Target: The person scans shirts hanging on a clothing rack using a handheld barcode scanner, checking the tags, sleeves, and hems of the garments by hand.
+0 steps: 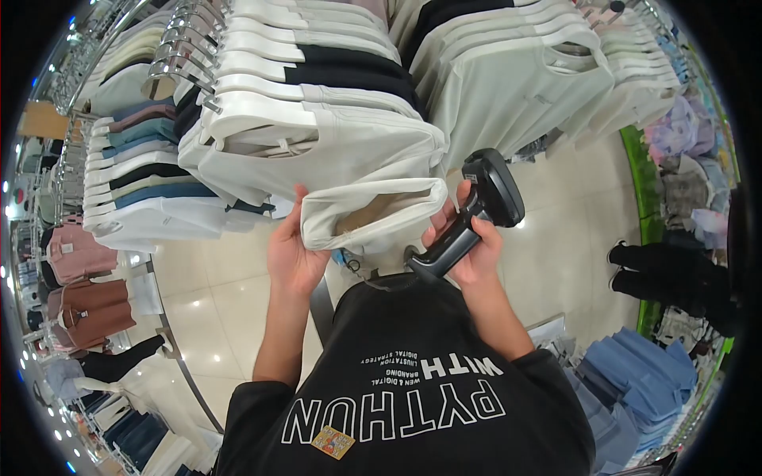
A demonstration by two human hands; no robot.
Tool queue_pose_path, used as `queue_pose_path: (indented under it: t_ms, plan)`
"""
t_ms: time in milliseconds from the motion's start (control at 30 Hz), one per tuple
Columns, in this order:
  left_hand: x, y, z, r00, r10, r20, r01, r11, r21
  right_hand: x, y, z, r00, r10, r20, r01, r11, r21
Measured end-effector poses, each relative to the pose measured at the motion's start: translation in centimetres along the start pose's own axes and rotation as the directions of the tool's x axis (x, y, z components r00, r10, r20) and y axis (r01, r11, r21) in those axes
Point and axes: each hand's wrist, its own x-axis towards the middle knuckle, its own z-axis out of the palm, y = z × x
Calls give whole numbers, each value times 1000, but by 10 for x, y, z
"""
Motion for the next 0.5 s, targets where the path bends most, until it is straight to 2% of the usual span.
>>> queue_pose_path:
  t_ms: [100,200,333,400,433,467,500]
  plan:
    - [-1,-3,5,995,4,99,-9,999,51,0,-1,-1,1000,17,18,-17,1000,-19]
    - [-3,-1,5,998,48,47,-55,986,160,2,0,-1,1000,12,25,-10,998,-55]
    - [-6,0,5,989,137,63,-150,923,354,9,0,-8,998,7,54,-1,995,-99]
    - [-8,-3,5,979,167,116,-202,856,475,10,2,-1,999,-48,7,48,997,-65]
    - [-8,-3,6,977,172,129,-214,842,495,12,3,2,997,-71,-16,71,996,-48]
    - [-8,-4,7,974,177,139,-223,828,515,12,3,1,991,-62,-116,54,996,-75]
    - [-8,-5,8,972,183,150,-236,811,535,13,3,1,991,-59,-124,51,997,-66]
